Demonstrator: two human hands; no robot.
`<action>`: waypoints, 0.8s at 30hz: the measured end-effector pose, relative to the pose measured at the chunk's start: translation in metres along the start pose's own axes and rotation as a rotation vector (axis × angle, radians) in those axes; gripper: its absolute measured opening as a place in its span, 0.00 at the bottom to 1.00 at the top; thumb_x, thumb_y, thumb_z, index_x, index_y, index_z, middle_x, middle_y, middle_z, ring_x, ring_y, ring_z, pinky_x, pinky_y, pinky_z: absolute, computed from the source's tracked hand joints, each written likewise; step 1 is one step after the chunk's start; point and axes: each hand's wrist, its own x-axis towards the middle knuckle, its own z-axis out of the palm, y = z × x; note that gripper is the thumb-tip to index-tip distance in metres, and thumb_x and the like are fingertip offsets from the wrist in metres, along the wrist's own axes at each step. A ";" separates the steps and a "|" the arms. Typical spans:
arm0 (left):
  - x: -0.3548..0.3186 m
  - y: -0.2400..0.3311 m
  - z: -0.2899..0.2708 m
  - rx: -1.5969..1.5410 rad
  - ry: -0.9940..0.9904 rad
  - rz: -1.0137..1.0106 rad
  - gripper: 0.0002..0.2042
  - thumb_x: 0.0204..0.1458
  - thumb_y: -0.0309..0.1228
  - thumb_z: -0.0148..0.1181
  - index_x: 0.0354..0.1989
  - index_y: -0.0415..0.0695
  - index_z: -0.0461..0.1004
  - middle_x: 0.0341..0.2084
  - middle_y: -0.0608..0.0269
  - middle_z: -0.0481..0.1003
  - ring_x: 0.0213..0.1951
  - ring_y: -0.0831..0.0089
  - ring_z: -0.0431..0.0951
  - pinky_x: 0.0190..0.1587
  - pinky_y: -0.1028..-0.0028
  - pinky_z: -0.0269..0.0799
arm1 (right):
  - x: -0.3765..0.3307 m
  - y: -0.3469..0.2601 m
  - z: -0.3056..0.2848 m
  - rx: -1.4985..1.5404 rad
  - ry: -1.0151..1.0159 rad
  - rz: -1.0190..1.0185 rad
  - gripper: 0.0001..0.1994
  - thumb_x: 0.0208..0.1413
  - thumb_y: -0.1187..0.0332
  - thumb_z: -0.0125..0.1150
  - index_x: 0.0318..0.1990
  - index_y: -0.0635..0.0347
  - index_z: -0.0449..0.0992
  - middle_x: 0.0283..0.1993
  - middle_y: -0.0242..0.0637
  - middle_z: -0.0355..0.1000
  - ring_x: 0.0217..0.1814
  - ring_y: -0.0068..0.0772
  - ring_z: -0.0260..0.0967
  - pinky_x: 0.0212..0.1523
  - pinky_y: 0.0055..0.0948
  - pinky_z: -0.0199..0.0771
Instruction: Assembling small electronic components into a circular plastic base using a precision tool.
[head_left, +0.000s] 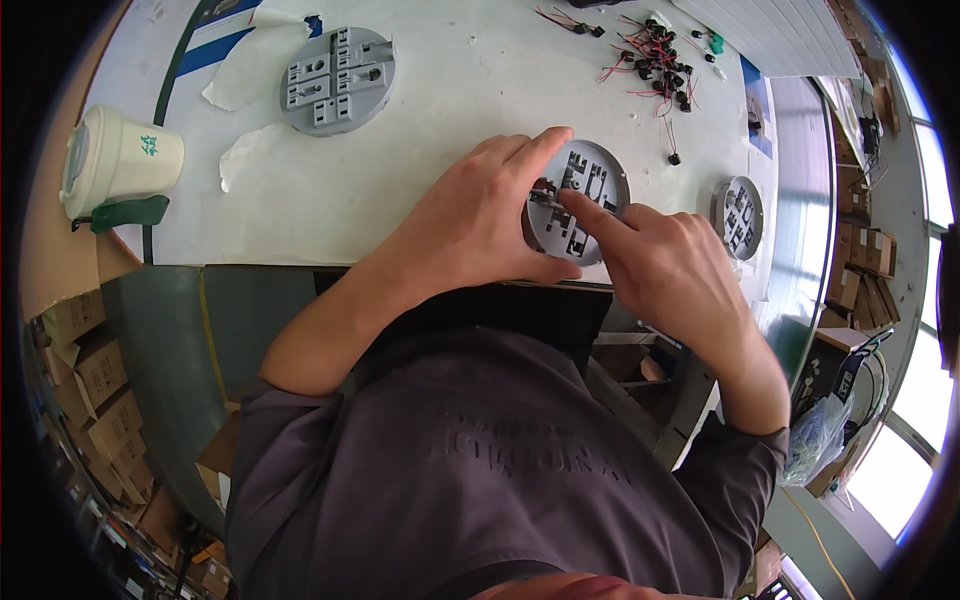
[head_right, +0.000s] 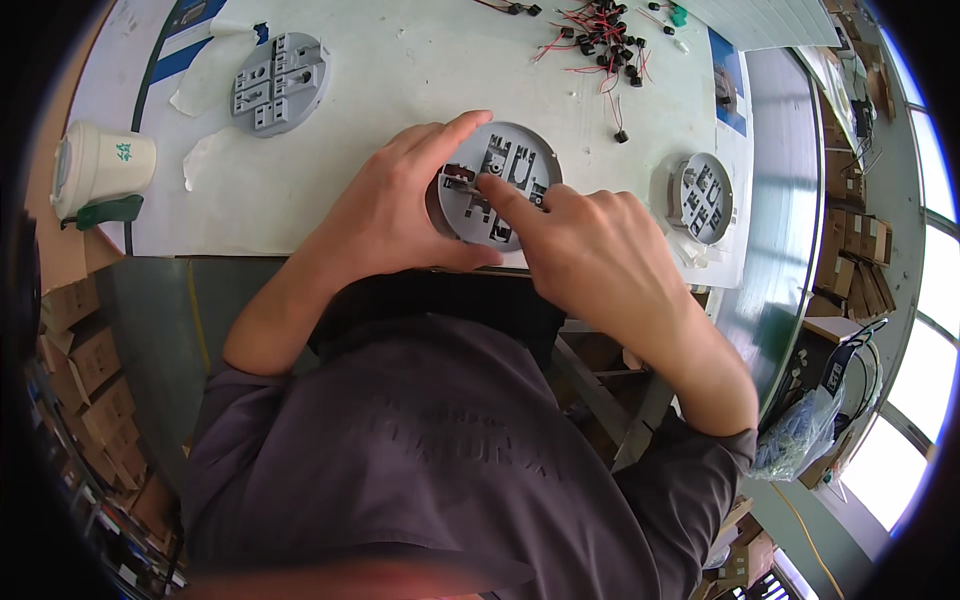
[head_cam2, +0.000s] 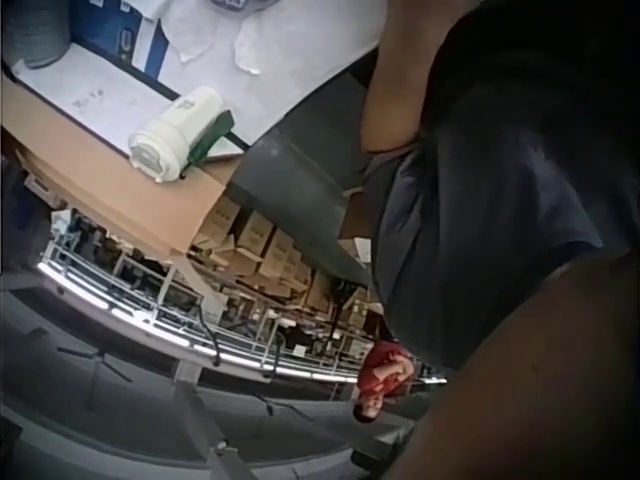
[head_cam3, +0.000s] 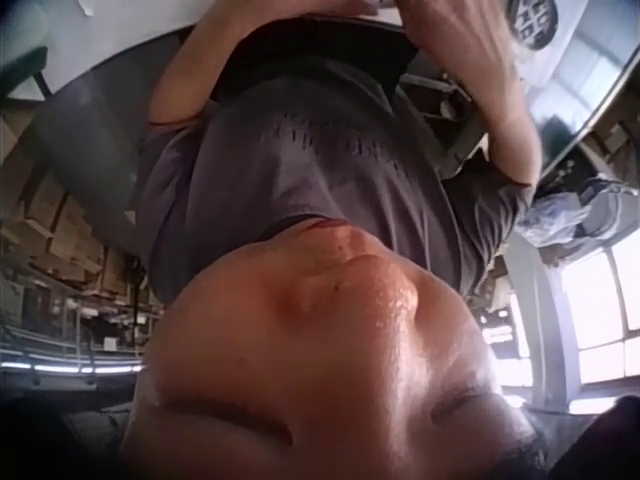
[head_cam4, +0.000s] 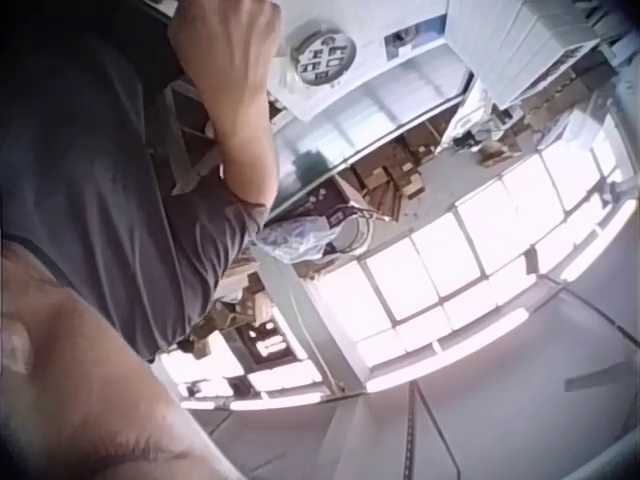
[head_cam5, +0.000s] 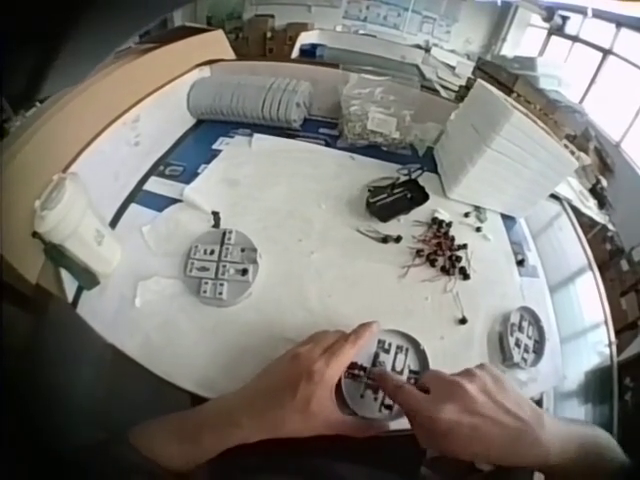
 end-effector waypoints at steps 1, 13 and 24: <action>-0.001 -0.001 0.000 0.002 0.004 0.008 0.54 0.31 0.40 0.88 0.73 0.41 0.67 0.55 0.51 0.80 0.52 0.58 0.80 0.57 0.62 0.76 | 0.002 -0.008 -0.006 -0.127 -0.031 0.000 0.24 0.59 0.80 0.62 0.63 0.52 0.83 0.24 0.33 0.70 0.17 0.32 0.60 0.22 0.34 0.61; 0.000 -0.006 -0.001 -0.029 -0.018 0.014 0.55 0.33 0.47 0.88 0.73 0.42 0.68 0.55 0.51 0.80 0.51 0.58 0.80 0.58 0.62 0.75 | 0.007 -0.013 -0.020 -0.312 -0.111 0.034 0.26 0.60 0.77 0.63 0.67 0.45 0.77 0.24 0.32 0.69 0.15 0.28 0.61 0.19 0.34 0.60; 0.002 -0.002 -0.004 -0.011 -0.024 -0.053 0.55 0.31 0.44 0.90 0.73 0.42 0.68 0.54 0.50 0.81 0.49 0.58 0.81 0.55 0.62 0.77 | -0.017 0.001 -0.012 -0.437 -0.020 0.120 0.25 0.61 0.75 0.64 0.65 0.43 0.80 0.24 0.29 0.66 0.16 0.26 0.59 0.18 0.32 0.59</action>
